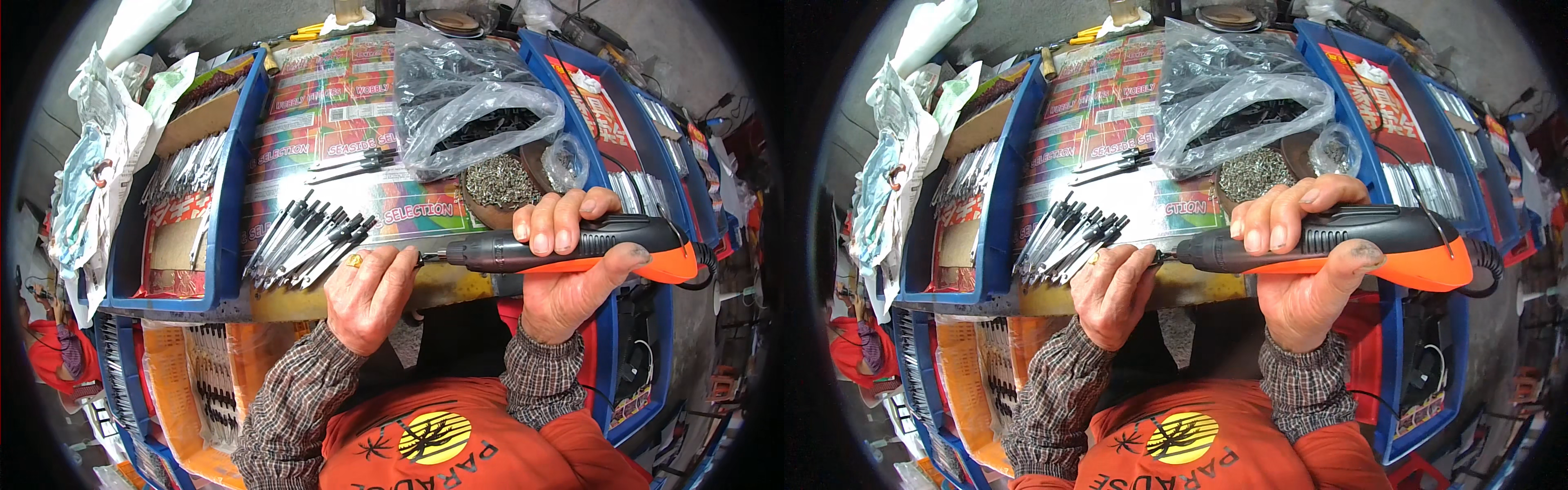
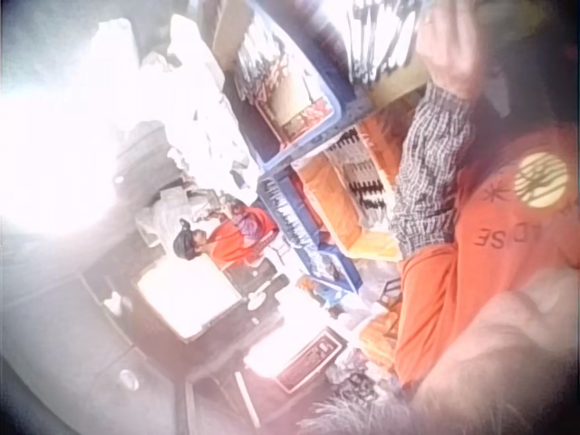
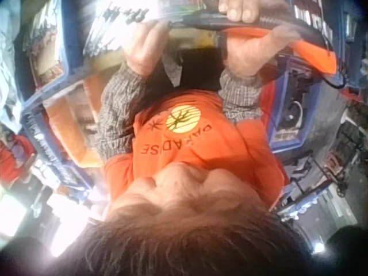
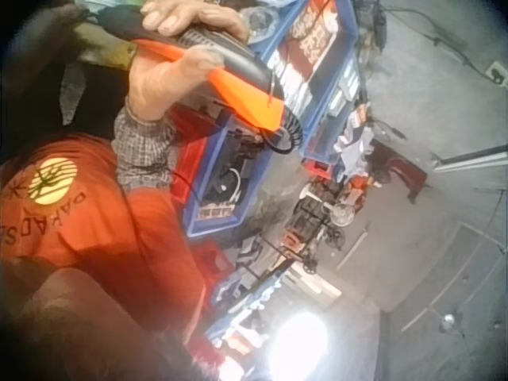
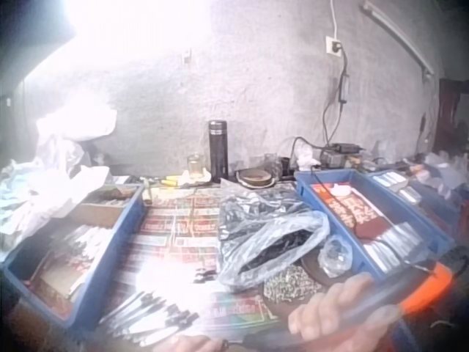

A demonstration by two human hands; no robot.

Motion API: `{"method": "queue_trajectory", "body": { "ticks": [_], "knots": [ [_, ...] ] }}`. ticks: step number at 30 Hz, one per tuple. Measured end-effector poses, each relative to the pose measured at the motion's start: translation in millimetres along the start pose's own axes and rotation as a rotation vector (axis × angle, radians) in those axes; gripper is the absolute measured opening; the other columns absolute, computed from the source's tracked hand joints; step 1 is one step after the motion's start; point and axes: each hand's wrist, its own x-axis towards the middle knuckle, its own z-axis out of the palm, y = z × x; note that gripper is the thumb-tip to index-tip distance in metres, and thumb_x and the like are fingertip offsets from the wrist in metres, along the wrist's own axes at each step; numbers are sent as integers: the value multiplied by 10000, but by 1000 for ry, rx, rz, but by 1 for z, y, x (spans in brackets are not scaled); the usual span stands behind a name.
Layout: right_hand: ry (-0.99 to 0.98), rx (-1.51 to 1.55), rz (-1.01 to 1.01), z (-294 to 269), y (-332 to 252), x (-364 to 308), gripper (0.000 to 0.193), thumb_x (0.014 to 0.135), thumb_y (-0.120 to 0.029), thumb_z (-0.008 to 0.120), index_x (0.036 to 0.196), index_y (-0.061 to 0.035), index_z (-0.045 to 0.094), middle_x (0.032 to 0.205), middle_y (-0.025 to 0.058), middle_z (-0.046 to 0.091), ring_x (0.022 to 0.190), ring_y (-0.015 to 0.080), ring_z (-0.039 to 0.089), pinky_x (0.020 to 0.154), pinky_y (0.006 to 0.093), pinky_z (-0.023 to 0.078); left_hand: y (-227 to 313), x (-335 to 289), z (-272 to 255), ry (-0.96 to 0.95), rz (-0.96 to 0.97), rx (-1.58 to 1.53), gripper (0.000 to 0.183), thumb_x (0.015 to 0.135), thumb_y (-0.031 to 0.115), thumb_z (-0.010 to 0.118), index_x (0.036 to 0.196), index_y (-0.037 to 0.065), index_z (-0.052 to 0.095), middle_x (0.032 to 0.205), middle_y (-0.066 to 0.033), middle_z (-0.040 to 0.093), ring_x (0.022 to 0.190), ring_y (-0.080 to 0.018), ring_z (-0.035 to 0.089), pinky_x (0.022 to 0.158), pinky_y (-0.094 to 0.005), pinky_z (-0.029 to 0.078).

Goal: The person assembles drawing compasses by fitting plastic components to metal legs, fastening them with an electric screwdriver, and placing the assembled compasses on the table.

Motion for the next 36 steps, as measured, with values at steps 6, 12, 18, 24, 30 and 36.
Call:
{"method": "queue_trajectory", "body": {
  "ticks": [6, 12, 18, 24, 30, 36],
  "knots": [
    [5, -8, -3, 1, 0, 0, 567, 729, -613, 577, 938, -102, 448, 654, 5, 467, 605, 142, 494, 622, 332, 418, 0, 0, -4, -53, 22, 22, 342, 627, -37, 658, 960, 25, 610, 794, -66, 564, 641, -199, 562, 526, -306, 428],
    [35, -17, -5, 7, -1, 1, 561, 733, -618, 560, 903, -92, 460, 640, -14, 441, 587, 118, 463, 604, 302, 400, 2, 2, -4, -74, -11, 14, 310, 646, -33, 639, 949, 20, 604, 791, -77, 562, 635, -211, 559, 536, -319, 432],
    [29, -18, -14, 10, -4, 1, 569, 732, -624, 553, 911, -92, 463, 637, -16, 439, 579, 116, 458, 598, 297, 393, 4, 3, -1, -81, -75, 7, 265, 676, 3, 606, 937, 18, 567, 773, -95, 544, 628, -221, 556, 513, -318, 432],
    [-53, 3, -24, 15, -8, -3, 570, 736, -626, 556, 915, -94, 462, 638, -23, 436, 566, 113, 453, 587, 294, 388, 15, 1, -8, -75, -308, -139, 208, 725, -7, 612, 921, 13, 544, 785, -121, 535, 648, -277, 560, 545, -340, 451],
    [-140, -10, -18, 15, -11, -7, 565, 740, -625, 556, 919, -101, 447, 639, -23, 436, 559, 110, 452, 575, 287, 391, 40, -4, -33, -131, -755, -518, 126, 838, 38, 550, 951, -16, 536, 767, -71, 559, 566, -119, 495, 519, -229, 402],
    [-227, -83, -3, 20, -5, -17, 593, 731, -637, 549, 934, -97, 415, 642, -11, 450, 556, 116, 469, 572, 298, 411, 53, -15, -46, -52, -1241, -1151, 153, 876, 51, 504, 1010, -23, 505, 796, -32, 561, 572, -39, 478, 437, -158, 368]
  ]
}}
